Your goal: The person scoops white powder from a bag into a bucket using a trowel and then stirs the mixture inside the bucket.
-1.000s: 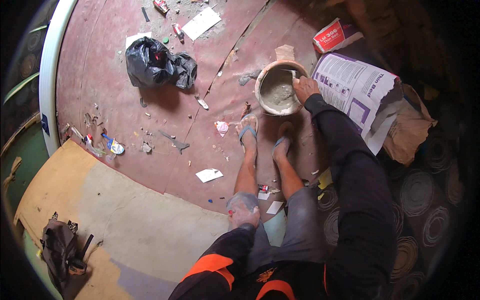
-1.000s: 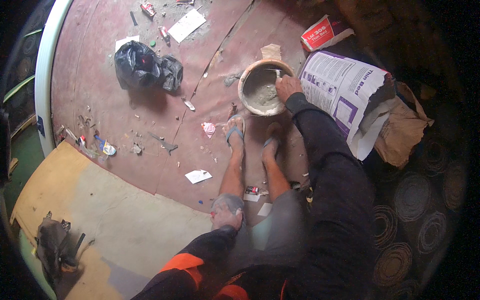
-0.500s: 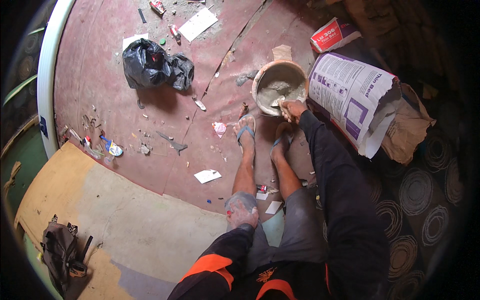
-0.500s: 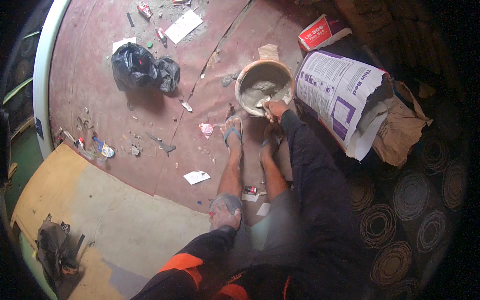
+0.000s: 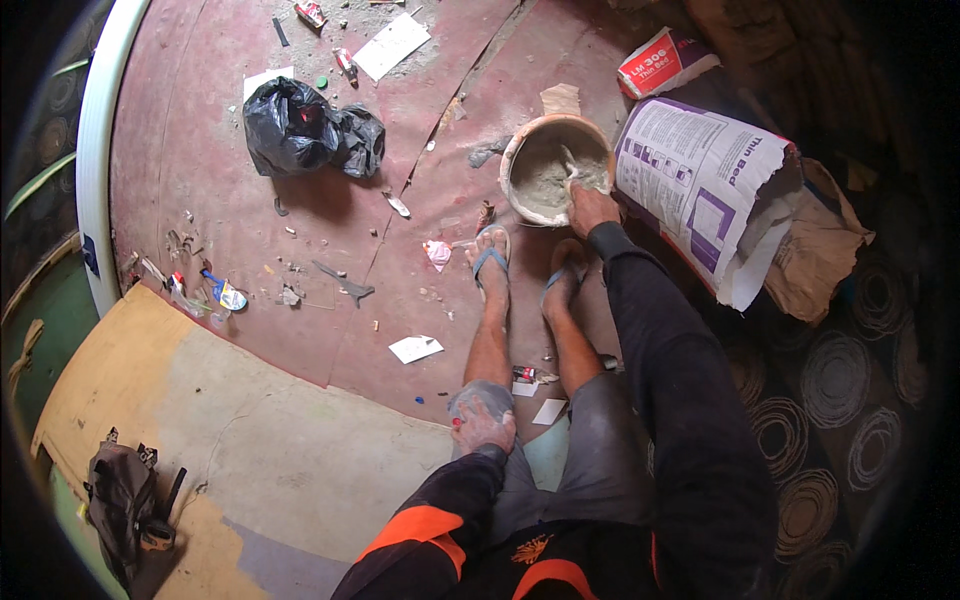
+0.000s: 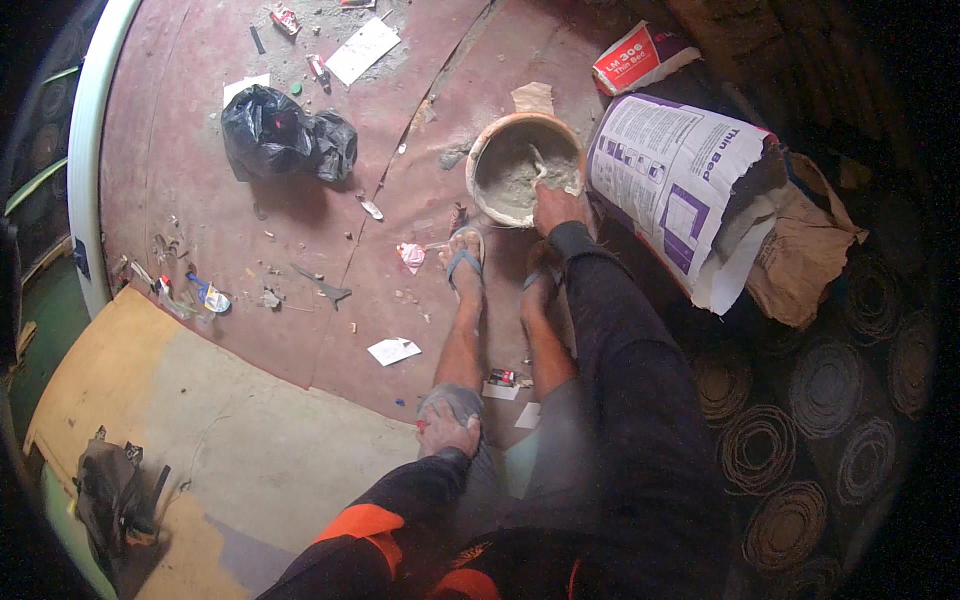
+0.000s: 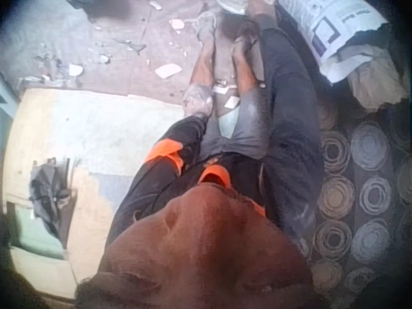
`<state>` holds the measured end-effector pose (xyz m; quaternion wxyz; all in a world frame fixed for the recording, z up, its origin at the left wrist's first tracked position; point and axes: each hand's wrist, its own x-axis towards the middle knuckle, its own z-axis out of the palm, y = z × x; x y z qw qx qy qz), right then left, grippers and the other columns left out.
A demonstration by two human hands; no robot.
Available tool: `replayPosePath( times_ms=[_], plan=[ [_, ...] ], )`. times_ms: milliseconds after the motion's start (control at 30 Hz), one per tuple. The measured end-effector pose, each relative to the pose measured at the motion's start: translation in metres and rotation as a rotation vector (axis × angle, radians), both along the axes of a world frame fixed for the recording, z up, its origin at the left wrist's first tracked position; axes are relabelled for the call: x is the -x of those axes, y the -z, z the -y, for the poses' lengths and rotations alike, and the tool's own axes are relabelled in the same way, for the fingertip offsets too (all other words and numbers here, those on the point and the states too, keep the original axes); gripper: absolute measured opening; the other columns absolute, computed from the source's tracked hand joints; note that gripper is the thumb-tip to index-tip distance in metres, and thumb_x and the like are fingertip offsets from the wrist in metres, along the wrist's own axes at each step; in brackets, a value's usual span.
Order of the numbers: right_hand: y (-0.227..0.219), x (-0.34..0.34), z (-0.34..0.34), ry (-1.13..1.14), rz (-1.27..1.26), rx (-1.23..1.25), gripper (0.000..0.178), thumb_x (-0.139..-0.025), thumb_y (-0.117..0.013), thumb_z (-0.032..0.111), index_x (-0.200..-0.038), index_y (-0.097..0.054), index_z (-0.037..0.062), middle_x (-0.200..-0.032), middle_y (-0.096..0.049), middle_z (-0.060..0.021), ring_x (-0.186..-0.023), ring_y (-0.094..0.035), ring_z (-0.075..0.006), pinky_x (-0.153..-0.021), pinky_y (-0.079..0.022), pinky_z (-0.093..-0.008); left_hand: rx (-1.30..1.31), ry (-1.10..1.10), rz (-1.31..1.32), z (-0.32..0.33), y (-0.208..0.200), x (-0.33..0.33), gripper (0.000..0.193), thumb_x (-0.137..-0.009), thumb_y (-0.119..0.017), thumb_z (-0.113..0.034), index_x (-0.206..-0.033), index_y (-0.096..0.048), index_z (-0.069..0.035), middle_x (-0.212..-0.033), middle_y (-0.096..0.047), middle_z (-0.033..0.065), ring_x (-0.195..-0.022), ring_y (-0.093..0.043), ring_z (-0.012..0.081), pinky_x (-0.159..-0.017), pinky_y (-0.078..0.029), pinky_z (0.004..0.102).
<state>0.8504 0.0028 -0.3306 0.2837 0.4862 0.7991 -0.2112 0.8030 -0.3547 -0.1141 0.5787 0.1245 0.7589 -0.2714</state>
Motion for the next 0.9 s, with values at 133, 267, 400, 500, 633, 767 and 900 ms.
replayPosePath(
  times_ms=[133, 267, 400, 500, 633, 767, 900],
  plan=[
    [0.018, 0.001, -0.005, -0.04, 0.005, 0.203, 0.035, -0.088, -0.06, 0.029, -0.115, -0.065, 0.0078, -0.107, -0.069, -0.0237, -0.101, -0.066, -0.0408, -0.089, -0.052, -0.0509, -0.014, 0.0, 0.024, 0.001, -0.002, -0.001, 0.08, -0.086, -0.059, -0.055, -0.148, -0.04, -0.007, -0.155, -0.032, 0.0224, -0.136, -0.044, 0.0408, -0.111, -0.034, 0.0527],
    [0.0, -0.004, -0.041, -0.155, -0.035, 0.319, 0.033, -0.088, -0.061, 0.029, -0.112, -0.067, 0.0074, -0.108, -0.069, -0.0209, -0.103, -0.066, -0.0388, -0.09, -0.052, -0.0498, -0.009, -0.022, 0.011, 0.005, 0.0, -0.002, 0.08, -0.087, -0.059, -0.055, -0.148, -0.039, -0.007, -0.156, -0.032, 0.0227, -0.137, -0.042, 0.0409, -0.112, -0.033, 0.0526],
    [-0.015, 0.004, -0.035, 0.088, -0.101, 0.125, 0.033, -0.086, -0.063, 0.03, -0.109, -0.068, 0.0075, -0.109, -0.069, -0.0215, -0.104, -0.065, -0.0388, -0.092, -0.051, -0.0502, 0.02, 0.008, 0.029, 0.007, 0.003, -0.005, 0.085, -0.087, -0.057, -0.055, -0.154, -0.031, -0.01, -0.159, -0.028, 0.0212, -0.132, -0.048, 0.0418, -0.112, -0.032, 0.0533],
    [-0.007, 0.016, -0.019, 0.067, -0.089, 0.198, 0.036, -0.087, -0.06, 0.031, -0.112, -0.068, 0.0065, -0.111, -0.068, -0.0247, -0.106, -0.065, -0.0393, -0.093, -0.05, -0.05, 0.014, 0.01, 0.024, 0.006, 0.003, -0.005, 0.085, -0.087, -0.057, -0.055, -0.154, -0.031, -0.01, -0.159, -0.028, 0.021, -0.134, -0.046, 0.042, -0.112, -0.032, 0.0529],
    [0.005, 0.017, -0.028, 0.064, -0.085, 0.377, 0.036, -0.089, -0.056, 0.032, -0.111, -0.068, 0.005, -0.115, -0.067, -0.0252, -0.109, -0.064, -0.0397, -0.095, -0.05, -0.0474, 0.015, -0.012, 0.013, 0.003, 0.0, -0.001, 0.083, -0.087, -0.059, -0.055, -0.15, -0.037, -0.007, -0.155, -0.033, 0.0233, -0.135, -0.044, 0.0409, -0.111, -0.034, 0.0527],
    [0.009, 0.011, -0.029, 0.161, -0.141, 0.263, 0.036, -0.089, -0.058, 0.036, -0.102, -0.071, 0.0056, -0.107, -0.068, -0.0241, -0.106, -0.065, -0.0403, -0.093, -0.05, -0.0475, -0.012, -0.001, 0.004, 0.002, -0.001, -0.001, 0.084, -0.086, -0.061, -0.055, -0.151, -0.036, -0.007, -0.154, -0.034, 0.0234, -0.134, -0.046, 0.041, -0.109, -0.036, 0.0527],
    [0.009, 0.013, -0.02, 0.096, -0.139, 0.261, 0.037, -0.086, -0.062, 0.036, -0.108, -0.069, 0.0067, -0.106, -0.069, -0.0224, -0.102, -0.066, -0.0403, -0.092, -0.05, -0.0491, -0.026, -0.003, -0.015, 0.004, 0.0, -0.002, 0.084, -0.085, -0.062, -0.054, -0.149, -0.037, -0.007, -0.153, -0.035, 0.0235, -0.134, -0.046, 0.0419, -0.108, -0.036, 0.0534]
  ],
)
